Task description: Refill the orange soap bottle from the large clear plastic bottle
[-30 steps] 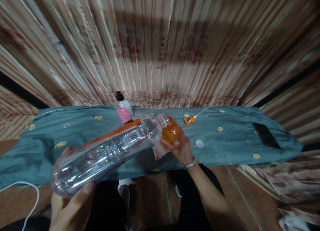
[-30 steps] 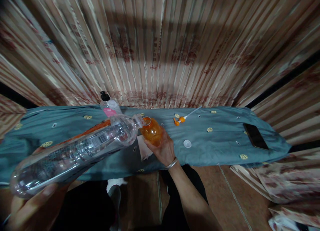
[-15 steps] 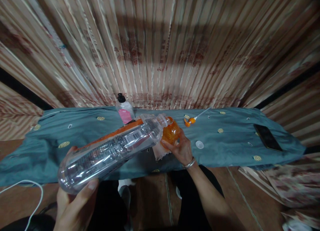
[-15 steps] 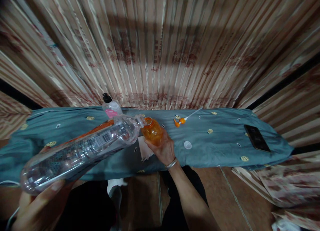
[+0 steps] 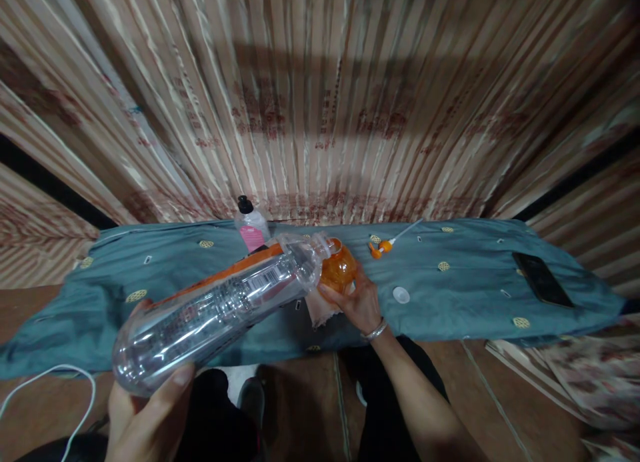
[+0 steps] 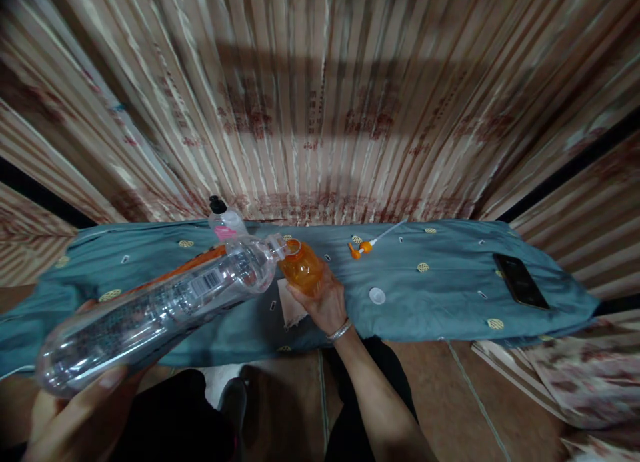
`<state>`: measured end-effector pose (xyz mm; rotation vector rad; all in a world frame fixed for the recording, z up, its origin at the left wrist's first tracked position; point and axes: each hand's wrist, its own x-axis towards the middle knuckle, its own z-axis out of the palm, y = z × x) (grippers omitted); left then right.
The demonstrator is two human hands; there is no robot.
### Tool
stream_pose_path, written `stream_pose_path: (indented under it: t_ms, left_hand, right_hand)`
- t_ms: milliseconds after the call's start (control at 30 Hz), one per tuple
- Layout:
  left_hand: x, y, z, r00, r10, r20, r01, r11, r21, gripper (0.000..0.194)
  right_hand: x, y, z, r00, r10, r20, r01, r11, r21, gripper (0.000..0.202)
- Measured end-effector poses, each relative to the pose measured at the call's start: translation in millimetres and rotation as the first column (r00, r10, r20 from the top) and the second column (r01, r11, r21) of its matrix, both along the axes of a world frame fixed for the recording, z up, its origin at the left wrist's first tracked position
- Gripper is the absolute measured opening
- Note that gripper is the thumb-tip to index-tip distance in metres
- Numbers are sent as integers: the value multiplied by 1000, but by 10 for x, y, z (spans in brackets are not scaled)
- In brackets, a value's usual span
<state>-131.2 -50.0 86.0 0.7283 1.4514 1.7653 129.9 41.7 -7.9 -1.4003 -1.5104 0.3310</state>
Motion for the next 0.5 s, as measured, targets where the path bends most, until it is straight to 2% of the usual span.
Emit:
stream_pose_path:
  t_ms: [233,333,500]
  left_hand:
    - [-30,6,-2,999,-34,8,34,999,-3,93]
    - [-9,-5,16,1000,-8,15,8,1000,13,94]
    - [61,-7,65,1000,-5,6,5,999,-49,92]
  right_hand:
    - [-29,20,-1,1000,-1,-11,1,1000,-10,59]
    - [-38,25,10,1000,2,-16,-2,1000,-2,60]
    - [-41,32,14,1000,9,-18,-9,1000,-8,61]
